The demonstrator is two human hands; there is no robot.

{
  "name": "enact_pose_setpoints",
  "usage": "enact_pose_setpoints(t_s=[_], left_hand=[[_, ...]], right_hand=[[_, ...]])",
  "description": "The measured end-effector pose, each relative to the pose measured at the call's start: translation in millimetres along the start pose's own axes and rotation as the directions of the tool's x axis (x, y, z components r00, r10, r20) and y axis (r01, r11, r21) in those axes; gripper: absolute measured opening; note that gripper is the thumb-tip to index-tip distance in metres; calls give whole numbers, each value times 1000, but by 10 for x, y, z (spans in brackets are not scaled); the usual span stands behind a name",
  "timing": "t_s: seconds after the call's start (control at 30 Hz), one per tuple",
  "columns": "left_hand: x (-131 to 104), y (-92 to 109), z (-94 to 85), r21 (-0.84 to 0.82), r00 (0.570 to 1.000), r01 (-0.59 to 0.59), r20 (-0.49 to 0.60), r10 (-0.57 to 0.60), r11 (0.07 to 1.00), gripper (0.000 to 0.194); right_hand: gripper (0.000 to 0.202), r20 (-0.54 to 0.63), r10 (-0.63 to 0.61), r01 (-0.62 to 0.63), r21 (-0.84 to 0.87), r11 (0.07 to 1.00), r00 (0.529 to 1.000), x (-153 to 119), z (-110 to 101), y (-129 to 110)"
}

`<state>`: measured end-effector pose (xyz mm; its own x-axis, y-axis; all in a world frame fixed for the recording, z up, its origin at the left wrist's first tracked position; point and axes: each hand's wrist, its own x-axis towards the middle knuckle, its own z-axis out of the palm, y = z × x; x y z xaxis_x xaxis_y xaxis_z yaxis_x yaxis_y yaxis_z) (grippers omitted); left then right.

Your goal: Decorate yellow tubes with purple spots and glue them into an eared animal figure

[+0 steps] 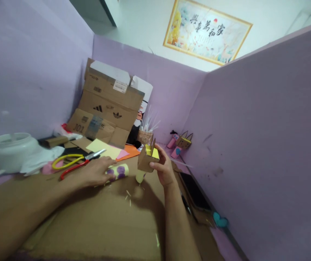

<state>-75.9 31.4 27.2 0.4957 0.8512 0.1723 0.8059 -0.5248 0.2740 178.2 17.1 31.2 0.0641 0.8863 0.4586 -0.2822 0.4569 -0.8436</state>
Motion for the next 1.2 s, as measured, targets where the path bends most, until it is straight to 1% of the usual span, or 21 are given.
enact_pose_setpoints(t_s=[0.07,0.13,0.23,0.33,0.43,0.5,0.57,0.67,0.77,0.87,0.93,1.0,1.2], left_hand=[[-12,52,-30,72,999,-42,9,41,997,48],[1,96,-27,141,998,-57,22,54,988,50],[43,155,15,231,999,-43,42,35,972,41],[70,218,50,265,998,-19,62,2,964,29],[80,253,63,268,997,-27,74,7,963,29],[87,227,54,265,997,-50,75,31,963,30],[88,155,18,242,998,-54,53,42,969,32],[53,17,-99,156,1000,-6,-24,10,988,37],[-24,-53,-230,70,994,-56,-92,62,996,45],[-96,-24,-285,41,985,-132,-106,135,990,47],[-122,13,-279,33,973,-203,-106,206,979,45],[-129,36,-265,16,963,-247,-106,247,969,43],[-126,27,-291,-11,971,-233,-60,232,972,46]], right_hand=[[62,5,12,-12,-5,1000,1000,0,9,-8],[64,4,25,-25,-3,1000,1000,2,16,-11],[66,-4,29,-29,-2,1000,1000,4,19,-7],[66,-2,26,-26,4,1000,1000,2,17,-1],[65,3,33,-33,5,999,999,-1,7,-1],[63,5,34,-34,9,999,999,-3,-7,-6],[62,4,26,-26,11,1000,1000,-2,-26,-14],[61,6,12,-12,-10,1000,1000,1,-47,-32],[63,9,19,-18,-23,1000,1000,-4,-36,-48],[66,22,23,-22,-28,999,1000,-20,8,-49],[68,53,27,-24,-50,998,998,-32,42,-41],[70,86,45,-38,-79,996,995,-39,65,-26],[77,159,66,-47,-120,992,985,-37,64,5]])
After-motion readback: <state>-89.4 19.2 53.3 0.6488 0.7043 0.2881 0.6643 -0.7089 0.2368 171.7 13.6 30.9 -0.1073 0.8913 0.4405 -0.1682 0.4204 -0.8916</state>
